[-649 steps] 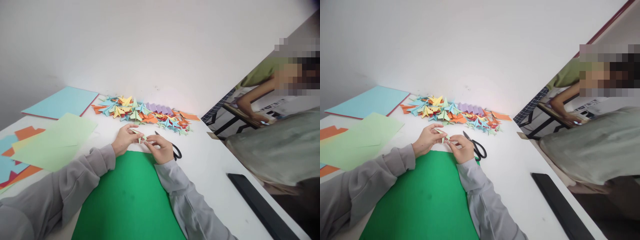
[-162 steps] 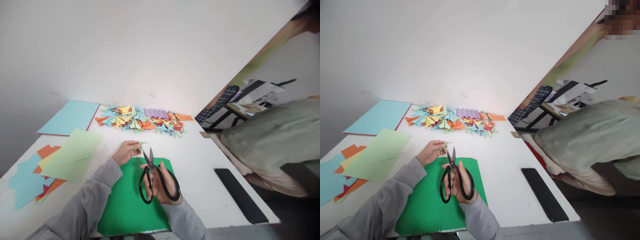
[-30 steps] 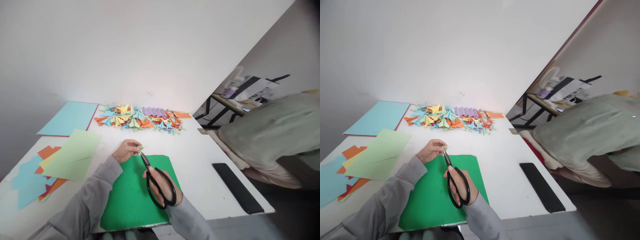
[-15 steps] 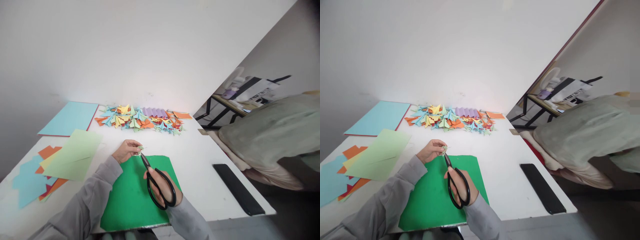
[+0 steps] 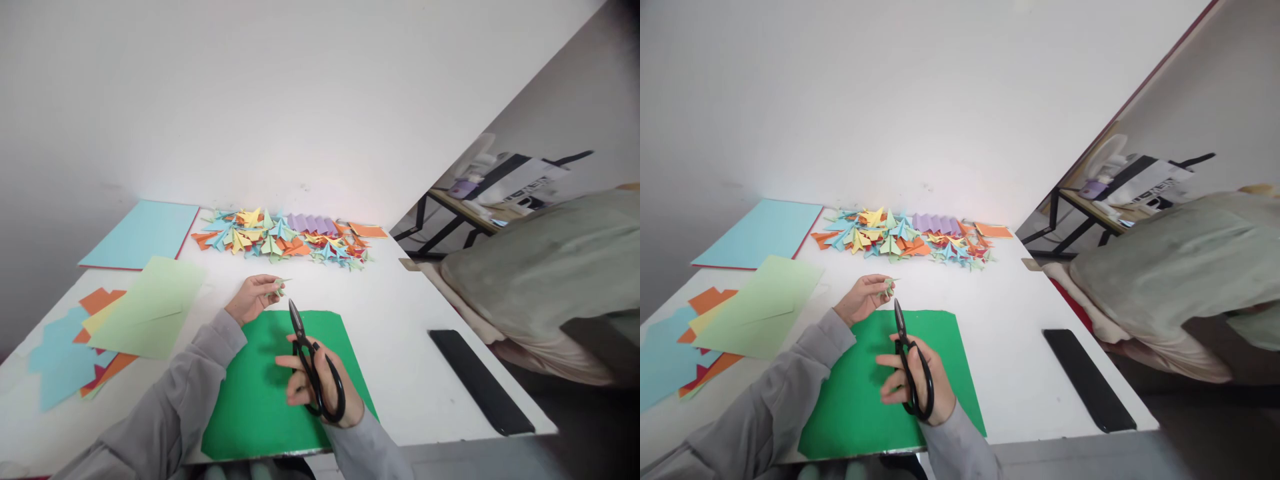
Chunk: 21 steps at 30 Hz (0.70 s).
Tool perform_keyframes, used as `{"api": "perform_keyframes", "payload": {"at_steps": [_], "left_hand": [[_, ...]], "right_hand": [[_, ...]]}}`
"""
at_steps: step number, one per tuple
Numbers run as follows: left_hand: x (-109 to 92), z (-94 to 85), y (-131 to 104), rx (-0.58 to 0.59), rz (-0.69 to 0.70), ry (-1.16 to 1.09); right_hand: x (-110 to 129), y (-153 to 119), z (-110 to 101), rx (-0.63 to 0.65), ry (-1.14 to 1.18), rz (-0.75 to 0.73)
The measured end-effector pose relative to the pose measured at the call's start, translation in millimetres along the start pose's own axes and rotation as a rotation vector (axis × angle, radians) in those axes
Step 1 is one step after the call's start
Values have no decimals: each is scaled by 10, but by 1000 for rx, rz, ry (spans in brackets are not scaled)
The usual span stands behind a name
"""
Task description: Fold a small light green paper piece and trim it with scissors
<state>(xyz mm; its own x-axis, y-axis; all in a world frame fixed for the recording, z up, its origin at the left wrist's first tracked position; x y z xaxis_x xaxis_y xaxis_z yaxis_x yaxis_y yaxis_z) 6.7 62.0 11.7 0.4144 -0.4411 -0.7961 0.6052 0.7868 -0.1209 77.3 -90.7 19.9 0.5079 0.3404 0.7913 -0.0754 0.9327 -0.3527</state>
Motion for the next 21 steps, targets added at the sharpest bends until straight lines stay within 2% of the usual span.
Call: {"api": "perform_keyframes", "payload": {"at_steps": [3, 6, 10, 15, 21], "left_hand": [[6, -4, 3, -7, -2, 7], [19, -1, 9, 5, -8, 23], [46, 3, 16, 9, -24, 36], [83, -16, 28, -23, -61, 43], [113, -42, 38, -35, -81, 50]], "right_hand": [[-16, -10, 42, 52, 102, 8], [20, 1, 59, 69, 125, -68], [12, 82, 48, 53, 20, -97], [-68, 220, 58, 33, -73, 31], [6, 315, 72, -27, -162, -26]]}}
Point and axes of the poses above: each hand's wrist, its own y-axis towards the middle knuckle, its own z-axis out of the palm, x = y × z, the point moved 6 cm from there along y, towards the middle knuckle, and after that the axes turned 3 degrees about y, right-handed, at the moved point
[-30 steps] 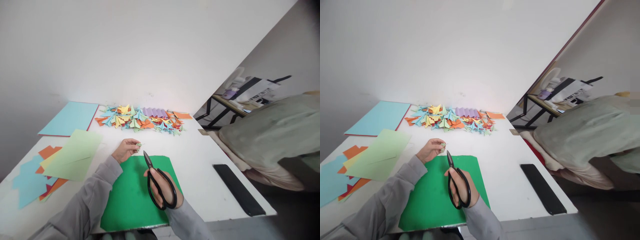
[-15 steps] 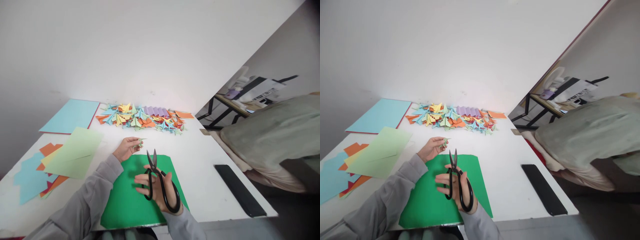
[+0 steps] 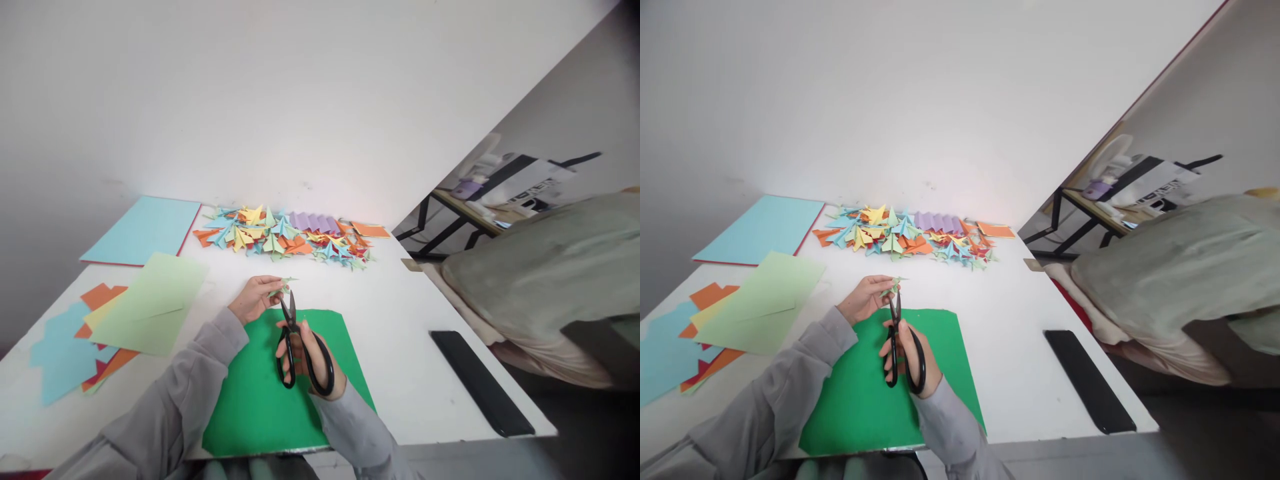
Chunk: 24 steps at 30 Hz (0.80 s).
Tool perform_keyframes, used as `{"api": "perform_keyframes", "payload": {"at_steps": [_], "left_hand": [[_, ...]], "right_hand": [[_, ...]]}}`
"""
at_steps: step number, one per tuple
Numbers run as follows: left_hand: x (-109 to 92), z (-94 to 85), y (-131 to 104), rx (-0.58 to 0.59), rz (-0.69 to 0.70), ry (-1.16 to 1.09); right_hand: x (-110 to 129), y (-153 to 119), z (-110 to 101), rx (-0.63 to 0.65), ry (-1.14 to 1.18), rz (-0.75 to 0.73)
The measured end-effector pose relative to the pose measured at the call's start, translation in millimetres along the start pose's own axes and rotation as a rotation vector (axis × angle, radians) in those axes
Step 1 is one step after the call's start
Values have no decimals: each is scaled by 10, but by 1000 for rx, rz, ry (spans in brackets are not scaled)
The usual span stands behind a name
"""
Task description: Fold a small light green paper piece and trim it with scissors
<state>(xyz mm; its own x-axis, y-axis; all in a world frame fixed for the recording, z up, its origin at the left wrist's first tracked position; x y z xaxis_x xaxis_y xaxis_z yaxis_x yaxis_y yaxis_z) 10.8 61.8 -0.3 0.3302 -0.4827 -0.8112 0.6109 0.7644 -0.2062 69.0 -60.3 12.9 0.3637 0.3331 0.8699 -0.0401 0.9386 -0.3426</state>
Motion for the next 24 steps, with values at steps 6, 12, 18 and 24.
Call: {"api": "perform_keyframes", "payload": {"at_steps": [6, 12, 18, 24], "left_hand": [[-5, -1, -6, -7, 9, -4], [-11, -2, -5, -14, 16, -11], [2, -16, 8, -24, 15, -15], [-18, -16, -8, -40, 17, -6]], "right_hand": [[47, 23, 20, -23, -17, 9], [61, 38, 16, -40, -8, 0], [88, 27, 10, -24, -18, -14], [88, 1, 3, -28, -40, -20]]}}
Point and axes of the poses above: each hand's wrist, its own y-axis towards the middle knuckle, its own z-axis out of the palm, x = y × z, the point moved 6 cm from there along y, towards the middle knuckle, and after that the axes turned 3 degrees about y, right-handed, at the moved point
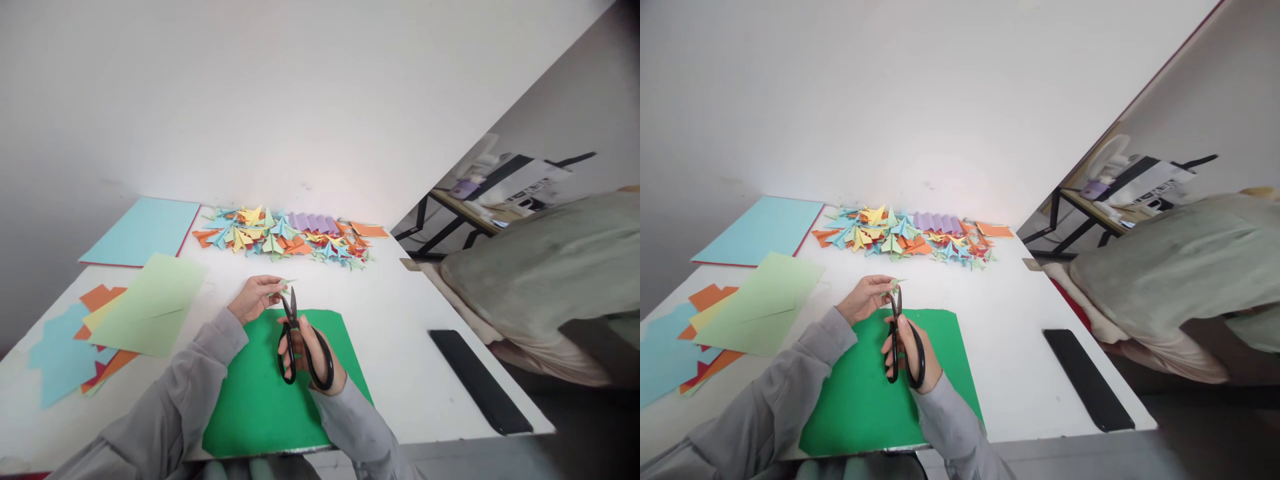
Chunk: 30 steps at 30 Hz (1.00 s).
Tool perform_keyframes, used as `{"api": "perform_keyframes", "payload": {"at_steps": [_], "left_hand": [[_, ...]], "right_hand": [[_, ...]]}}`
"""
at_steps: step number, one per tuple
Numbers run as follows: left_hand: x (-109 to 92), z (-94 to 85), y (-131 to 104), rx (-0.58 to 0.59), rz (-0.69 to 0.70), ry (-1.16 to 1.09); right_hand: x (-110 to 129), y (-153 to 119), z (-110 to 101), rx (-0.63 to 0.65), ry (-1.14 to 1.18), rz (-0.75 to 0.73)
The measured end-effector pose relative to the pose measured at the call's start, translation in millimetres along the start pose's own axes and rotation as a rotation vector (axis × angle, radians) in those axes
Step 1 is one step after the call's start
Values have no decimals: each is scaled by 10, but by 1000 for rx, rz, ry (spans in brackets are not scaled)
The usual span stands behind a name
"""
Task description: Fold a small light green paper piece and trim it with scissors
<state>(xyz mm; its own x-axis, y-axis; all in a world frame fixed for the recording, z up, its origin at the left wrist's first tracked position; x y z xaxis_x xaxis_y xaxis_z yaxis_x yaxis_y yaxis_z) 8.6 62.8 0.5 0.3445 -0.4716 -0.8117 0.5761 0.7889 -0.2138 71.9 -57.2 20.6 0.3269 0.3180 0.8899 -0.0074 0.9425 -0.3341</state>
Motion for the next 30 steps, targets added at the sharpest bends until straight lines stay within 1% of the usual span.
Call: {"api": "perform_keyframes", "payload": {"at_steps": [8, 17, 21, 23, 27, 30], "left_hand": [[-9, -2, 1, -2, 23, -19], [-20, -1, 25, -6, 67, -70], [-25, -1, 8, -20, 58, -86], [-22, 10, -2, 6, 45, -91], [-15, 26, -7, 95, 34, -130], [-8, 21, -7, 133, 25, -173]], "right_hand": [[20, -36, 14, -17, -73, -6], [53, -65, 37, -24, -61, -15], [72, -66, 48, -26, -44, -21], [79, -63, 46, -25, -37, -26], [94, -65, 42, -14, -25, -41], [100, -77, 48, -5, -22, -39]]}}
Point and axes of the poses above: each hand's wrist, its own y-axis towards the middle knuckle, its own z-axis out of the palm, x = y × z, the point moved 6 cm from there along y, towards the middle knuckle, and after that the axes turned 3 degrees about y, right-handed, at the moved point
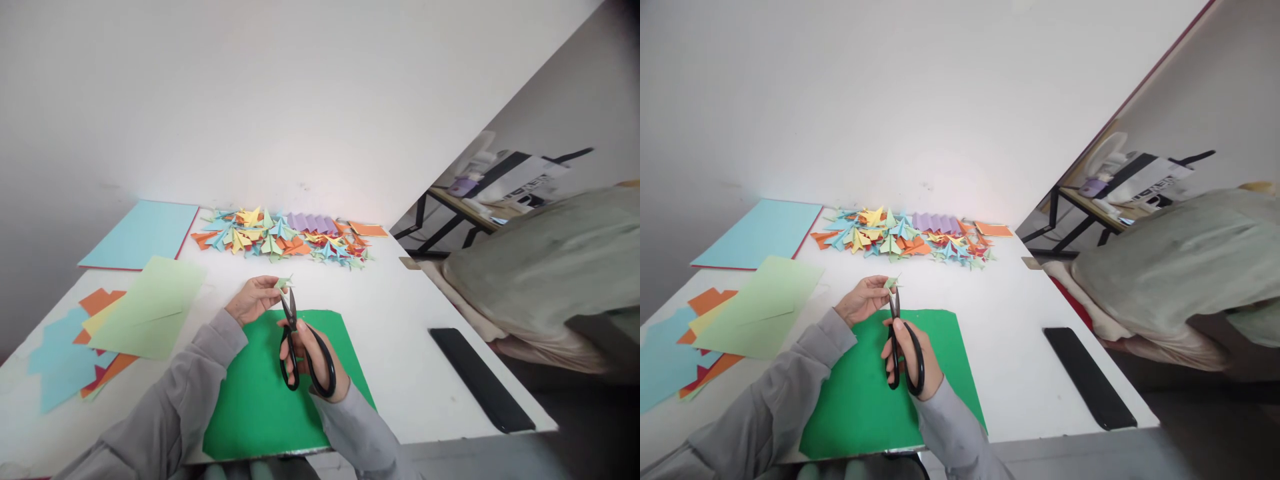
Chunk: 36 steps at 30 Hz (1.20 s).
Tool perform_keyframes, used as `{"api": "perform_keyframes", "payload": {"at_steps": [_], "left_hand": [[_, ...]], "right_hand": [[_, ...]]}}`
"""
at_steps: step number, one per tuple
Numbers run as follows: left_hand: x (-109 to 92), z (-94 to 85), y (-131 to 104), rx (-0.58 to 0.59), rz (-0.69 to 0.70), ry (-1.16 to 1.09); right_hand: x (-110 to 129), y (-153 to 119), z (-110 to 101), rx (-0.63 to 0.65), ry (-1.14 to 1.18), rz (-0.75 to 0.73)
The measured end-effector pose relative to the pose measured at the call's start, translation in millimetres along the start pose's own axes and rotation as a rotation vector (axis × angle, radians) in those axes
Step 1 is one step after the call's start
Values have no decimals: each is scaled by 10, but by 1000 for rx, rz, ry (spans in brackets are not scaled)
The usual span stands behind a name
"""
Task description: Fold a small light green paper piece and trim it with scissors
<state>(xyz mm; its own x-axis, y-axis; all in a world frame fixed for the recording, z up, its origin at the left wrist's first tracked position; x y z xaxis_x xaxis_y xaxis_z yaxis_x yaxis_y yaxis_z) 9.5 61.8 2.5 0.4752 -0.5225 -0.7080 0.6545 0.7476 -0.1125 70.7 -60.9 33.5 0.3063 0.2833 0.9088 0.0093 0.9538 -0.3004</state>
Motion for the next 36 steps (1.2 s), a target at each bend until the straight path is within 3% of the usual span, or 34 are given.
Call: {"api": "perform_keyframes", "payload": {"at_steps": [18, 36], "left_hand": [[-11, 19, -8, -24, -15, 17], [-41, 16, -3, -26, 6, 36]], "right_hand": [[88, -110, 23, 12, -35, -25], [59, -129, -30, -45, -216, -59]]}}
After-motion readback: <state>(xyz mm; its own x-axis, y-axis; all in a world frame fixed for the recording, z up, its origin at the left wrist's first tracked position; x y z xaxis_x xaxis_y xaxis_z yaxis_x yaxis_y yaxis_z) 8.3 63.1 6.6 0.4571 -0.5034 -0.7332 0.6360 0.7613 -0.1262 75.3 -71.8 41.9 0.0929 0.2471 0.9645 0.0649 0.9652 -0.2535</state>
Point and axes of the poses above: each hand's wrist, its own y-axis towards the middle knuckle, its own z-axis out of the palm, x = y × z, the point moved 6 cm from there along y, towards the middle knuckle, and after that the axes turned 3 degrees about y, right-handed, at the moved point
